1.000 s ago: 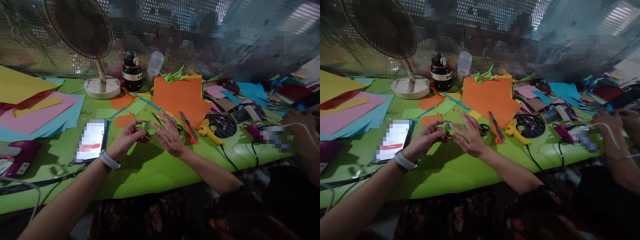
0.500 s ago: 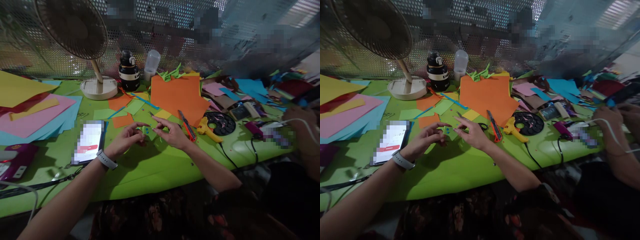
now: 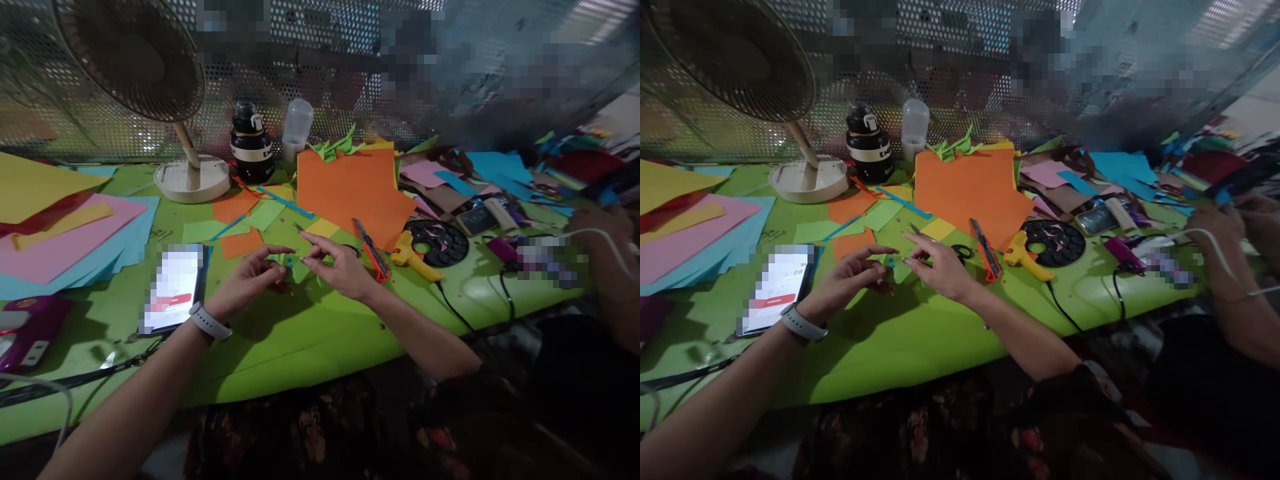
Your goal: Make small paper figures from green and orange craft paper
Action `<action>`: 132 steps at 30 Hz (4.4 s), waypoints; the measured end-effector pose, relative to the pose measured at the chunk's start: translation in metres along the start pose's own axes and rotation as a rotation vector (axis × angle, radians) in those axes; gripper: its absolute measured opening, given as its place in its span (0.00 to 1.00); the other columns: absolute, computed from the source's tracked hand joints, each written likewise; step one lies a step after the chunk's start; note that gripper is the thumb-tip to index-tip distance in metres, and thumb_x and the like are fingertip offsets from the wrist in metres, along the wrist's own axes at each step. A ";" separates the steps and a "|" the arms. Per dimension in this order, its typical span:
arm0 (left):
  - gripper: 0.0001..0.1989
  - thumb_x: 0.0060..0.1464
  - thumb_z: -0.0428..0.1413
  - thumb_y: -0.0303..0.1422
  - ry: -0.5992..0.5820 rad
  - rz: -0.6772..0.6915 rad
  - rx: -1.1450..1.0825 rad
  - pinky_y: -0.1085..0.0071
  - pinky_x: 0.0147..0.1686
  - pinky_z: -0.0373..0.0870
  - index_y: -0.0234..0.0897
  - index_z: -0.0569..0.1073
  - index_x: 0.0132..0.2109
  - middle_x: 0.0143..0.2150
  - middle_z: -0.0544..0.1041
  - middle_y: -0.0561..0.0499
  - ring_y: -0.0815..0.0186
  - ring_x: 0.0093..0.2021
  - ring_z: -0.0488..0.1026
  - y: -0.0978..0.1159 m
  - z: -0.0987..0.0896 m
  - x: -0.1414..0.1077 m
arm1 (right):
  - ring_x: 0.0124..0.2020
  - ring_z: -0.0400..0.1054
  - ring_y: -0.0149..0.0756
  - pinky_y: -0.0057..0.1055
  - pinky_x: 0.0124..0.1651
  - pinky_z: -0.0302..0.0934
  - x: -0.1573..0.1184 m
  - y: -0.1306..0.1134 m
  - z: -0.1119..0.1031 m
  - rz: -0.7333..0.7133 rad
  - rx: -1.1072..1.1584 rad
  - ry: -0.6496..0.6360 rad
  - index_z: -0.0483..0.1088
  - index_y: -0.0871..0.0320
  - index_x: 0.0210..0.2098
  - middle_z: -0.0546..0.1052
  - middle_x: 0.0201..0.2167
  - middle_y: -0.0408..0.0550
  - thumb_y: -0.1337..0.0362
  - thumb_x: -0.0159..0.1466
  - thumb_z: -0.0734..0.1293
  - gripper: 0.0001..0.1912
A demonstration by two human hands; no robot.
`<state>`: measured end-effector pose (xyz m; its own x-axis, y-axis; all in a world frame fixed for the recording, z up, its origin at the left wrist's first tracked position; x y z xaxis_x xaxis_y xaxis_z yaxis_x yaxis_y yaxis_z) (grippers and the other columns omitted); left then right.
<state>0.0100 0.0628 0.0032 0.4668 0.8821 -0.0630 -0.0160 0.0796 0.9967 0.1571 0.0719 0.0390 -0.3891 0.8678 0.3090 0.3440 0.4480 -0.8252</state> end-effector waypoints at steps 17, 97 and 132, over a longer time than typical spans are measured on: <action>0.22 0.56 0.60 0.34 -0.025 -0.004 -0.011 0.73 0.33 0.74 0.37 0.67 0.56 0.27 0.76 0.56 0.67 0.30 0.79 0.000 0.002 0.000 | 0.34 0.69 0.32 0.36 0.42 0.68 -0.002 -0.008 0.000 -0.013 -0.031 0.007 0.64 0.56 0.61 0.77 0.34 0.46 0.64 0.65 0.65 0.25; 0.21 0.54 0.61 0.37 0.035 -0.006 0.116 0.76 0.29 0.75 0.33 0.70 0.53 0.25 0.80 0.52 0.68 0.26 0.79 0.009 -0.005 -0.005 | 0.25 0.69 0.24 0.26 0.34 0.67 -0.007 0.023 0.025 0.411 0.630 -0.272 0.55 0.62 0.66 0.76 0.28 0.38 0.67 0.57 0.74 0.41; 0.18 0.55 0.61 0.36 0.031 0.031 0.128 0.74 0.29 0.75 0.36 0.69 0.51 0.24 0.77 0.55 0.68 0.27 0.78 0.003 -0.002 -0.002 | 0.22 0.64 0.25 0.25 0.27 0.66 -0.008 0.015 0.022 0.328 0.524 -0.105 0.59 0.61 0.63 0.71 0.23 0.35 0.64 0.57 0.73 0.37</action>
<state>0.0069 0.0624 0.0058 0.4406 0.8971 -0.0318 0.0837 -0.0058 0.9965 0.1464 0.0668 0.0132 -0.4256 0.9045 -0.0259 0.0050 -0.0262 -0.9996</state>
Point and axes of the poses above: each hand's wrist, its own x-axis towards the middle knuckle, its own z-axis out of the palm, y = z × x, the point moved 8 cm from there along x, towards the middle knuckle
